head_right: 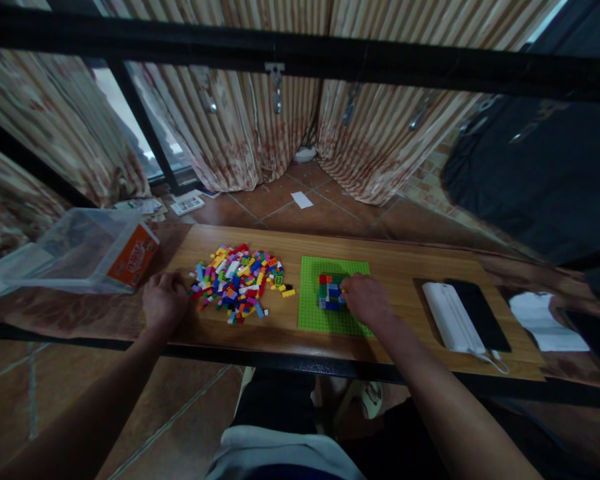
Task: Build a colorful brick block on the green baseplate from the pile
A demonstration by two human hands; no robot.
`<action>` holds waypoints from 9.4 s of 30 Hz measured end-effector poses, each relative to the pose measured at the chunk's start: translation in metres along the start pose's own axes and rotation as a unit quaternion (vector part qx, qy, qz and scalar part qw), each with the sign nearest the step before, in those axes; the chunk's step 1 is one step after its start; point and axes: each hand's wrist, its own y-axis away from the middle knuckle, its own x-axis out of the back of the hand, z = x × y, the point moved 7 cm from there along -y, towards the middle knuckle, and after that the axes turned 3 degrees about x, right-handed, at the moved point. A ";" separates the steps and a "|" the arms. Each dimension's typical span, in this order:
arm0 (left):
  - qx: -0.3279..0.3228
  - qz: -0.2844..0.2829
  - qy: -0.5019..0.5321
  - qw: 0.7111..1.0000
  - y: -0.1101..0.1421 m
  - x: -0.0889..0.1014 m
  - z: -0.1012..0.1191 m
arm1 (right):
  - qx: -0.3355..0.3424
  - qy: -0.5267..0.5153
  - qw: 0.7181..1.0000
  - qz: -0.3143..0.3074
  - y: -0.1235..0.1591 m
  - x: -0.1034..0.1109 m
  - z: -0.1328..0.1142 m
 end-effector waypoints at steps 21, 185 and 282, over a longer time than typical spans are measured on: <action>0.015 -0.012 0.001 1.000 0.001 0.002 0.003 | -0.012 -0.079 0.992 0.100 -0.001 0.006 0.020; 0.027 -0.019 -0.007 0.999 0.008 -0.001 0.001 | 0.152 -0.265 0.920 0.246 -0.062 0.007 -0.147; 0.017 -0.010 -0.010 1.000 0.006 0.000 0.002 | -0.078 -0.874 0.479 -0.004 0.015 -0.046 -0.138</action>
